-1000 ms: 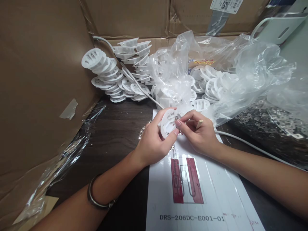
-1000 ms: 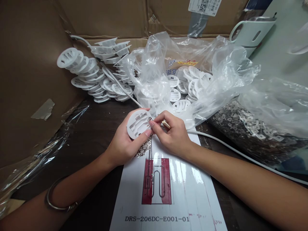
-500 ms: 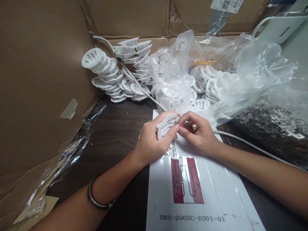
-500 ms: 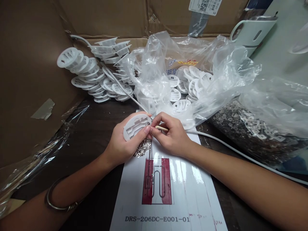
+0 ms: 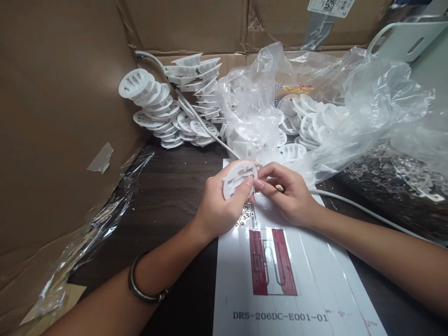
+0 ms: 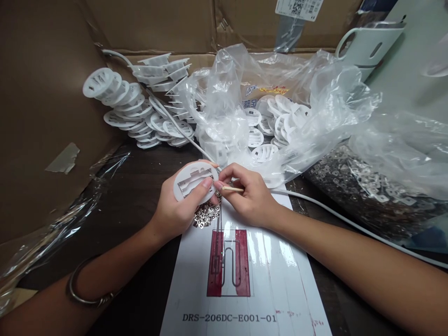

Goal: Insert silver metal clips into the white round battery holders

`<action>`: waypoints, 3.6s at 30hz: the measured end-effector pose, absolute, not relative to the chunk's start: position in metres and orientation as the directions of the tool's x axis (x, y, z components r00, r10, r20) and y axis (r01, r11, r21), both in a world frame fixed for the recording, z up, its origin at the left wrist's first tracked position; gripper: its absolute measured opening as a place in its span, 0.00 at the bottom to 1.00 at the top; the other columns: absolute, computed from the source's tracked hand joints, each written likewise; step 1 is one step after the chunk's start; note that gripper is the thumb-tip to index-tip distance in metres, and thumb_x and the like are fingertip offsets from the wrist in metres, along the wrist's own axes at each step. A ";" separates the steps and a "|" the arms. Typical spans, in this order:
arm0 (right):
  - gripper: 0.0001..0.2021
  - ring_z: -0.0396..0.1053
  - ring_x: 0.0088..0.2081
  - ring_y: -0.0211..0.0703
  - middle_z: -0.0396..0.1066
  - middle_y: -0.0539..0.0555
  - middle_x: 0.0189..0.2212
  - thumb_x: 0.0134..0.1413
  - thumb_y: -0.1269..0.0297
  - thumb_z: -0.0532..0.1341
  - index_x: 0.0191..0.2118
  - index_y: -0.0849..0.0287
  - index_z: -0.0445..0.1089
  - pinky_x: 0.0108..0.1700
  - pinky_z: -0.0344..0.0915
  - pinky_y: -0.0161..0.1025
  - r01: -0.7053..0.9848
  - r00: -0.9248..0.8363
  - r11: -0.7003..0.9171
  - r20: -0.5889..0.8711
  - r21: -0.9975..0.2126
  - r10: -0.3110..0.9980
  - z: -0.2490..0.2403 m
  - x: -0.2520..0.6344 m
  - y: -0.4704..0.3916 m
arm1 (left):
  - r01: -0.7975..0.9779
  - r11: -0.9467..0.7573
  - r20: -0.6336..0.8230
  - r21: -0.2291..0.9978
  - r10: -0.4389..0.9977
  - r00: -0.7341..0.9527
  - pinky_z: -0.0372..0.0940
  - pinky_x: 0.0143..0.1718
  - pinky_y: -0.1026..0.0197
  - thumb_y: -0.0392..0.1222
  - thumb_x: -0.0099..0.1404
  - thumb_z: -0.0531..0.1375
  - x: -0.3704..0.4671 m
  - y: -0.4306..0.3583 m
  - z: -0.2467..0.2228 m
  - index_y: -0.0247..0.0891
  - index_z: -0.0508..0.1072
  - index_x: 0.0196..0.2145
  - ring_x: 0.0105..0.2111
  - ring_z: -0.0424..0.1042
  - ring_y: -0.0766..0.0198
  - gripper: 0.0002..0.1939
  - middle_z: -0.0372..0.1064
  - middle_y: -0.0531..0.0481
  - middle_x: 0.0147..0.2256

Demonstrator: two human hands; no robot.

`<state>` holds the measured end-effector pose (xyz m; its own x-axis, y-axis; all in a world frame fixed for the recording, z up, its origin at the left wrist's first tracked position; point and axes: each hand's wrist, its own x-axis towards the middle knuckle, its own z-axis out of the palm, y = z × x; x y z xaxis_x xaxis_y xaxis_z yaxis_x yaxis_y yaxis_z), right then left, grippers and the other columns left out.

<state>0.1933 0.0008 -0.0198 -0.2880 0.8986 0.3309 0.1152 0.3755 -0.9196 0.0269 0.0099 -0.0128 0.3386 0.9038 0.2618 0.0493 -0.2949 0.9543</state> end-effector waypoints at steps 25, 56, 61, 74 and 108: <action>0.08 0.68 0.19 0.33 0.77 0.52 0.28 0.58 0.61 0.62 0.33 0.59 0.75 0.22 0.67 0.35 0.132 -0.015 0.397 0.399 -0.908 0.917 -0.016 0.191 -0.003 | -0.093 -0.062 0.076 0.994 0.983 0.166 0.54 0.15 0.69 0.39 0.61 0.59 0.028 0.014 -0.009 0.34 0.74 0.40 0.17 0.57 0.73 0.10 0.63 0.54 0.21; 0.08 0.66 0.15 0.32 0.70 0.46 0.18 0.59 0.61 0.61 0.37 0.60 0.75 0.18 0.63 0.32 0.160 -0.072 0.326 0.318 -0.932 0.945 -0.015 0.191 0.000 | 0.129 -0.198 0.170 0.972 0.965 0.198 0.65 0.30 0.62 0.40 0.64 0.57 0.026 0.015 -0.012 0.35 0.73 0.43 0.30 0.70 0.62 0.11 0.71 0.48 0.30; 0.09 0.65 0.15 0.31 0.68 0.45 0.17 0.59 0.61 0.61 0.36 0.61 0.75 0.18 0.63 0.31 0.169 -0.074 0.336 0.328 -0.927 0.942 -0.014 0.190 0.000 | 0.134 -0.208 0.179 0.969 0.964 0.199 0.65 0.31 0.61 0.40 0.64 0.57 0.026 0.014 -0.013 0.36 0.73 0.43 0.31 0.70 0.61 0.11 0.72 0.48 0.30; 0.10 0.65 0.15 0.30 0.69 0.46 0.17 0.58 0.61 0.62 0.37 0.62 0.75 0.17 0.62 0.28 0.215 -0.082 0.334 0.324 -0.918 0.942 -0.016 0.191 -0.001 | 0.187 -0.279 0.240 0.942 0.949 0.207 0.65 0.37 0.59 0.36 0.63 0.57 0.024 0.014 -0.013 0.36 0.72 0.43 0.36 0.72 0.60 0.10 0.74 0.48 0.35; 0.10 0.64 0.15 0.29 0.76 0.51 0.26 0.59 0.61 0.61 0.34 0.63 0.73 0.18 0.60 0.31 0.266 -0.112 0.262 0.241 -0.927 0.964 -0.018 0.191 -0.003 | 0.238 -0.238 0.208 0.942 0.967 0.144 0.68 0.32 0.60 0.37 0.61 0.56 0.028 0.015 -0.017 0.37 0.74 0.44 0.33 0.73 0.59 0.13 0.73 0.48 0.31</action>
